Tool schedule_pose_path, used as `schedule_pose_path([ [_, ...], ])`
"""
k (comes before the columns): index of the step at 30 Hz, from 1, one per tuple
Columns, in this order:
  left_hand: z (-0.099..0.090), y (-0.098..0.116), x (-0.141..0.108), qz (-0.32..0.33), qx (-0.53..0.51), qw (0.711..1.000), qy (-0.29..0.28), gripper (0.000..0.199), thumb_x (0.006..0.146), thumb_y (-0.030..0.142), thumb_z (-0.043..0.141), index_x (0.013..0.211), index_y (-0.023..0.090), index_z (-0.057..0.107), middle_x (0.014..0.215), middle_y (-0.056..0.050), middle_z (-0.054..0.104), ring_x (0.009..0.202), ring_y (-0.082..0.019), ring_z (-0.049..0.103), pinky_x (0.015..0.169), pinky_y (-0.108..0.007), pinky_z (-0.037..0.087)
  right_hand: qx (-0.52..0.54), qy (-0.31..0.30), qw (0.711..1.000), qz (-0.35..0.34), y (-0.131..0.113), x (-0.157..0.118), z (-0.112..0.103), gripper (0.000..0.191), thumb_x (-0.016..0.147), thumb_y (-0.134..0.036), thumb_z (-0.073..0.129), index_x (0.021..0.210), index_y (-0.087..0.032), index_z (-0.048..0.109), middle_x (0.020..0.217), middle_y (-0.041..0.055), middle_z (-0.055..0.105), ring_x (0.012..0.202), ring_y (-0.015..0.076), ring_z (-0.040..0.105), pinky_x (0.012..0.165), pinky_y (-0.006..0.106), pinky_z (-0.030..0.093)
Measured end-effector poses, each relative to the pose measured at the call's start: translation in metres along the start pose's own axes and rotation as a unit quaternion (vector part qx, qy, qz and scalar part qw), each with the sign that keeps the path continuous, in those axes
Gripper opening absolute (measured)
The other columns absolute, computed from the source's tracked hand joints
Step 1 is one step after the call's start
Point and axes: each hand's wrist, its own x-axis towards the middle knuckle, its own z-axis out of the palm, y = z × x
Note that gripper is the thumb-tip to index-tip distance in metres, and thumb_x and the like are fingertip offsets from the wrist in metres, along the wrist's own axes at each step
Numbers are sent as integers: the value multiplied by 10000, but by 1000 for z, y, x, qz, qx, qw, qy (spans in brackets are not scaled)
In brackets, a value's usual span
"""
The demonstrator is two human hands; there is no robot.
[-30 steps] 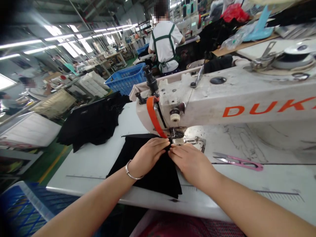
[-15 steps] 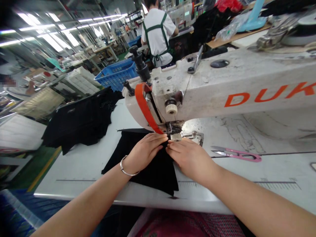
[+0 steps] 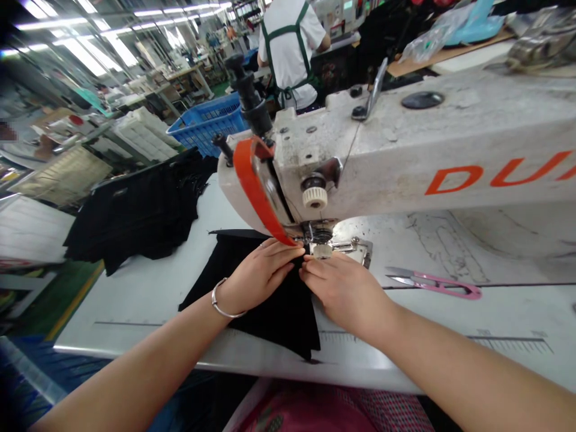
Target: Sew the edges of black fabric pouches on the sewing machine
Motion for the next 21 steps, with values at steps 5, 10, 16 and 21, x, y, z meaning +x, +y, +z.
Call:
schedule_pose_path([
  [5, 2, -1, 2, 1, 0, 1000, 0, 334, 931, 139, 448, 1243, 167, 563, 1284, -78, 589, 1224, -210, 507, 1089, -434, 416, 2, 2, 1000, 13, 2, 1, 1, 301, 882, -80, 477, 1130, -139, 637, 1151, 104, 652, 1032, 222, 621, 830, 364, 522],
  [10, -1, -1, 1, -6, -4, 1000, -14, 326, 944, 152, 432, 1246, 165, 555, 1297, -74, 577, 1227, -194, 503, 1106, -404, 392, 22, 6, 1000, 21, 1, -1, 1, 290, 912, -97, 457, 1137, -157, 628, 1145, 89, 650, 1063, 213, 600, 859, 366, 512],
  [16, -16, 29, -25, -5, -23, 996, -85, 851, 797, 577, 623, 1458, 155, 293, 1504, -155, 341, 1422, -295, 268, 1157, -517, 271, 9, -23, 1000, 7, -18, -10, -14, 385, 851, -145, 536, 1234, -154, 568, 1232, 130, 584, 1181, 286, 510, 965, 488, 455],
  [21, -10, 50, -60, -11, 141, 989, -46, 691, 873, 306, 564, 1476, 142, 269, 1546, -142, 253, 1450, -308, 176, 1167, -522, 250, 71, -7, 997, 21, -40, -20, -22, 335, 802, -131, 532, 1123, -174, 620, 1105, 100, 625, 1071, 266, 555, 909, 465, 481],
])
